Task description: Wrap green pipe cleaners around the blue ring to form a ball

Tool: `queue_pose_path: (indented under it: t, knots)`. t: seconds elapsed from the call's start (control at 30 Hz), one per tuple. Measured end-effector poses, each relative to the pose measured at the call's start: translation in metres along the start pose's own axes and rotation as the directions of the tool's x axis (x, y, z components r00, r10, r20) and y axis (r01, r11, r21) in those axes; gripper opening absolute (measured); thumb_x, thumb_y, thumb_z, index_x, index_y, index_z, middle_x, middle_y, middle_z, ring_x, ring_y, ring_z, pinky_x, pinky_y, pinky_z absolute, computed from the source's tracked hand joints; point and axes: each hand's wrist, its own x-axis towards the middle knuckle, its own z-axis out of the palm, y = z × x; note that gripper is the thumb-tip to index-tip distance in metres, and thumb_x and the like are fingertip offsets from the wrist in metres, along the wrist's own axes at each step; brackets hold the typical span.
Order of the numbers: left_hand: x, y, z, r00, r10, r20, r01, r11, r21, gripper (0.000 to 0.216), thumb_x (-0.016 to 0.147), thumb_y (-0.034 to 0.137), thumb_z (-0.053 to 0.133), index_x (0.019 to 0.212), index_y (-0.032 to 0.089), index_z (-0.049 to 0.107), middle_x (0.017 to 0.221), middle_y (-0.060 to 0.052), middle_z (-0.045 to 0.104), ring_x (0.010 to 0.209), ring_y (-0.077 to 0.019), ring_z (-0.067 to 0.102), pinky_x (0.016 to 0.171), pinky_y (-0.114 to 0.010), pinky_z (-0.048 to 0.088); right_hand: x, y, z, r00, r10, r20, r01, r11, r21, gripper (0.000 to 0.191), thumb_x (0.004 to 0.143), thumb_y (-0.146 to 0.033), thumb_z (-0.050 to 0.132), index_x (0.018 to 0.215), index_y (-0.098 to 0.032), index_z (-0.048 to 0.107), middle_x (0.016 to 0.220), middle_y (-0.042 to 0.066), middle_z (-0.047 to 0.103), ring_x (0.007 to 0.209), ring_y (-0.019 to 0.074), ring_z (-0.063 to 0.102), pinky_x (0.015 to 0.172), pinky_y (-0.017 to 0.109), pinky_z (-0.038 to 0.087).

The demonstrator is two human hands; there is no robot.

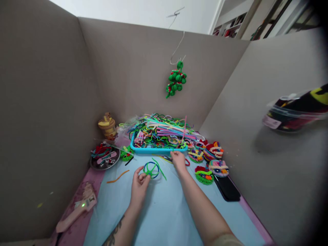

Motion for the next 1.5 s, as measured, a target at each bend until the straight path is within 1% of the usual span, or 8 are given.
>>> queue_pose_path:
  t: [0.37, 0.47, 0.73, 1.1, 1.2, 1.27, 1.33, 1.5]
  knots:
    - [0.002, 0.007, -0.001, 0.992, -0.109, 0.061, 0.111, 0.993, -0.042, 0.057, 0.064, 0.037, 0.069, 0.113, 0.021, 0.044, 0.066, 0.006, 0.050, 0.047, -0.0065, 0.049, 0.041, -0.017, 0.029, -0.044, -0.050, -0.029, 0.983, -0.142, -0.118, 0.171, 0.937, 0.304, 0.028, 0.076, -0.045, 0.054, 0.071, -0.018, 0.049, 0.062, -0.001, 0.054, 0.054, 0.0112, 0.047, 0.052, 0.023, 0.039]
    - [0.001, 0.008, -0.001, 0.991, -0.130, 0.042, 0.134, 0.987, -0.091, 0.057, 0.065, 0.036, 0.070, 0.113, 0.022, 0.044, 0.074, 0.004, 0.054, 0.057, -0.0098, 0.059, 0.044, -0.017, 0.037, -0.069, -0.050, -0.037, 0.984, -0.177, -0.012, 0.174, 0.950, 0.261, 0.025, 0.078, -0.042, 0.054, 0.069, -0.018, 0.051, 0.060, -0.002, 0.051, 0.057, 0.0115, 0.047, 0.054, 0.023, 0.038]
    - [-0.003, 0.015, -0.008, 0.996, -0.080, -0.044, 0.060, 0.937, -0.345, 0.051, 0.066, 0.021, 0.069, 0.111, 0.025, 0.046, 0.089, 0.000, 0.057, 0.090, -0.0178, 0.064, 0.062, -0.021, 0.051, -0.129, -0.024, -0.044, 0.933, -0.053, 0.356, -0.092, 0.921, 0.379, 0.027, 0.076, -0.045, 0.057, 0.069, -0.019, 0.052, 0.068, 0.003, 0.062, 0.057, 0.0142, 0.055, 0.055, 0.027, 0.045]
    - [-0.009, 0.024, -0.021, 0.999, -0.010, -0.036, -0.002, 0.949, -0.315, 0.030, 0.074, 0.035, 0.063, 0.100, 0.019, 0.061, 0.100, -0.006, 0.063, 0.088, -0.0156, 0.062, 0.069, -0.024, 0.051, -0.119, -0.009, -0.088, 0.870, -0.045, 0.491, -0.083, 0.968, 0.236, 0.026, 0.075, -0.043, 0.058, 0.066, -0.019, 0.053, 0.062, 0.001, 0.060, 0.055, 0.0136, 0.053, 0.054, 0.026, 0.043]
    - [-0.014, 0.021, -0.019, 0.999, -0.024, -0.028, 0.015, 0.954, -0.299, 0.031, 0.074, 0.035, 0.064, 0.099, 0.017, 0.064, 0.102, -0.007, 0.064, 0.087, -0.0148, 0.062, 0.071, -0.023, 0.050, -0.115, -0.003, -0.091, 0.918, -0.084, 0.388, 0.036, 0.991, 0.131, 0.022, 0.076, -0.040, 0.055, 0.078, -0.018, 0.055, 0.074, 0.005, 0.061, 0.062, 0.0163, 0.054, 0.058, 0.030, 0.045]
    - [-0.020, 0.019, -0.014, 0.999, -0.029, -0.024, 0.020, 0.953, -0.302, 0.033, 0.073, 0.035, 0.065, 0.100, 0.017, 0.065, 0.105, -0.008, 0.064, 0.088, -0.0152, 0.062, 0.073, -0.023, 0.050, -0.118, -0.003, -0.090, 0.972, -0.187, 0.139, 0.186, 0.982, 0.021, 0.029, 0.074, -0.035, 0.057, 0.097, -0.018, 0.054, 0.098, 0.011, 0.058, 0.075, 0.0196, 0.055, 0.066, 0.036, 0.046]
    - [-0.030, 0.018, -0.007, 0.999, -0.036, -0.016, 0.029, 0.950, -0.310, 0.033, 0.073, 0.035, 0.065, 0.100, 0.016, 0.065, 0.109, -0.009, 0.062, 0.090, -0.0162, 0.062, 0.074, -0.024, 0.050, -0.127, -0.009, -0.085, 0.941, -0.329, -0.075, 0.324, 0.943, -0.078, 0.042, 0.074, -0.029, 0.056, 0.113, -0.018, 0.048, 0.121, 0.015, 0.046, 0.091, 0.0225, 0.053, 0.078, 0.040, 0.045]
    - [-0.063, 0.015, 0.015, 0.995, -0.059, 0.086, 0.086, 0.931, -0.354, 0.032, 0.073, 0.032, 0.065, 0.101, 0.017, 0.066, 0.109, -0.009, 0.063, 0.093, -0.0164, 0.060, 0.079, -0.026, 0.048, -0.168, -0.032, -0.064, 0.821, -0.506, 0.265, 0.498, 0.861, 0.100, 0.025, 0.079, -0.017, 0.047, 0.102, -0.023, 0.055, 0.102, 0.008, 0.060, 0.095, 0.0206, 0.056, 0.081, 0.034, 0.046]
